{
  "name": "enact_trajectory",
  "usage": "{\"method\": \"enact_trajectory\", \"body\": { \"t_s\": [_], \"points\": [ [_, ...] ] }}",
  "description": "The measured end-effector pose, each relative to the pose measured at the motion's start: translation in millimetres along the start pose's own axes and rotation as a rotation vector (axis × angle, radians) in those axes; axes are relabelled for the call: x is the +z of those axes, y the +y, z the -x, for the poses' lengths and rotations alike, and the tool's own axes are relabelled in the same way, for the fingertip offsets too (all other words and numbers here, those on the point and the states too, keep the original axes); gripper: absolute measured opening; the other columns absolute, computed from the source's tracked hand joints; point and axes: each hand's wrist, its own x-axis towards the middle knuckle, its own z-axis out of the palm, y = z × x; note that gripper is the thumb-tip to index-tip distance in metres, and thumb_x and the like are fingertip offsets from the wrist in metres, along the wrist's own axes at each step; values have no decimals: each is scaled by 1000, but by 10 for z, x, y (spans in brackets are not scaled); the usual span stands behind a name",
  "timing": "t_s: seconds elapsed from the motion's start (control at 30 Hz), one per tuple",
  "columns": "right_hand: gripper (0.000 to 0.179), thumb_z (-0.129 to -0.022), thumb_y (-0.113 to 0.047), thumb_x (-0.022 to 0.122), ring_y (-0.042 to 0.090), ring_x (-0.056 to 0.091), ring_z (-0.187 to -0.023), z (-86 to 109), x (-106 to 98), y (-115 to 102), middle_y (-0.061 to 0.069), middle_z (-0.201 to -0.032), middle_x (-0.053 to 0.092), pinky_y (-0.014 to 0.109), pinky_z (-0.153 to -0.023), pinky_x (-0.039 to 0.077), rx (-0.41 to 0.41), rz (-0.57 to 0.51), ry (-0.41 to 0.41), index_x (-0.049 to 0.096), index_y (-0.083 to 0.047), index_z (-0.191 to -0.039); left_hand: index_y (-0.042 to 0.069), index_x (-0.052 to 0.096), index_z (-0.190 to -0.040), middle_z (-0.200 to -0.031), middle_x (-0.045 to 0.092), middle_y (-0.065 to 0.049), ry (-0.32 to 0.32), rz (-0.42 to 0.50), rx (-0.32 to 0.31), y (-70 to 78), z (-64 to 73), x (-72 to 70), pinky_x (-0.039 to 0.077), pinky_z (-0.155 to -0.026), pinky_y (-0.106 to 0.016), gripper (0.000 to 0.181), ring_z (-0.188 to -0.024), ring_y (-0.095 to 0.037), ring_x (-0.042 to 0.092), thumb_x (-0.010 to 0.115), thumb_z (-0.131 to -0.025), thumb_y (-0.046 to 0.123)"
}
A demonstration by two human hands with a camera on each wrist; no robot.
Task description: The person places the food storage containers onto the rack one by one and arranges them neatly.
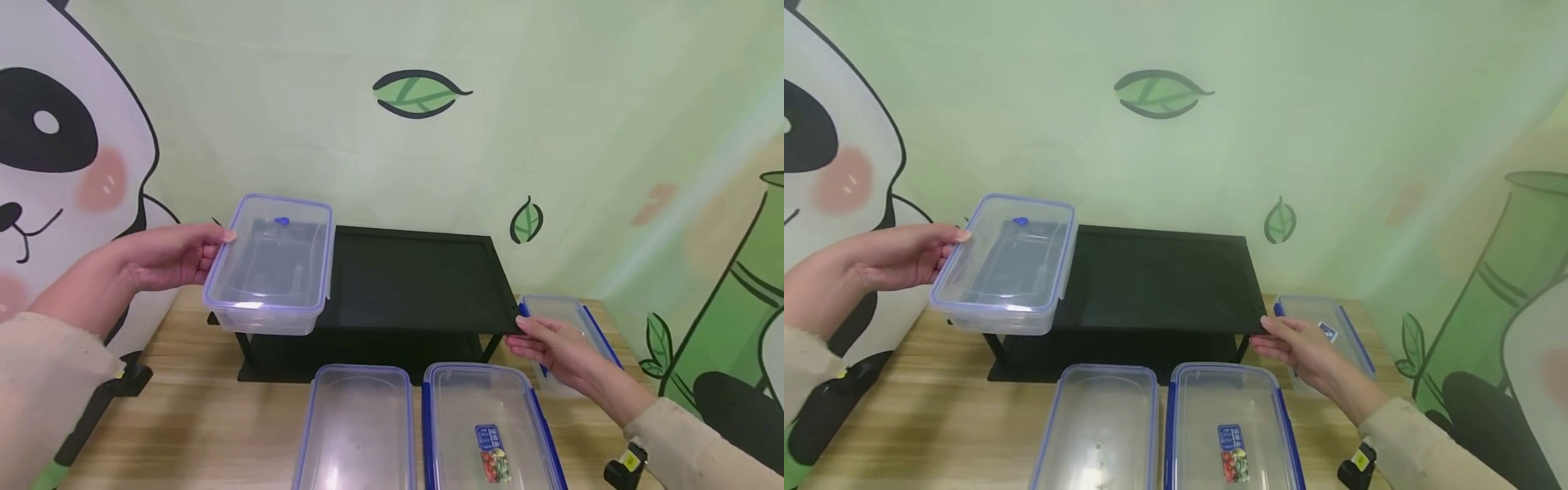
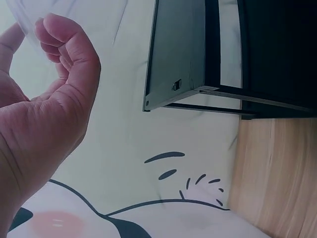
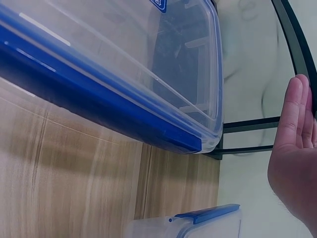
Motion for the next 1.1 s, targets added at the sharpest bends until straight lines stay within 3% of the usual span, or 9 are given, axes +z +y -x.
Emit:
{"method": "enact_trajectory", "body": {
  "t_s": [0.47, 0.83, 1.1],
  "points": [
    [22, -112, -17, 59, 14, 79, -95, 35, -45, -16, 5, -100, 81, 28, -91, 64, -11, -22, -11, 78, -13, -102, 13, 68, -113, -106, 74, -7, 83, 76, -33, 59, -233, 83, 65, -88, -33, 17, -95, -18, 73, 56, -111, 26],
    [21, -112, -18, 60, 14, 79, -95, 97, -41, -6, 5, -100, 81, 28, -91, 63, 1, -13, 20, 78, -14, -102, 14, 65, -115, -104, 73, -6, 114, 96, -61, 51, -412, 77, 65, -88, -31, 17, -92, -17, 72, 64, -109, 30],
    [18, -111, -17, 60, 15, 79, -95, 115, -4, -10, 6, -102, 81, 29, -91, 64, 7, -24, 11, 76, -12, -104, 13, 68, -110, -102, 74, -6, 111, 112, -76, 19, -480, 64, 66, -86, -31, 17, -91, -17, 72, 62, -109, 28]
  ]
}}
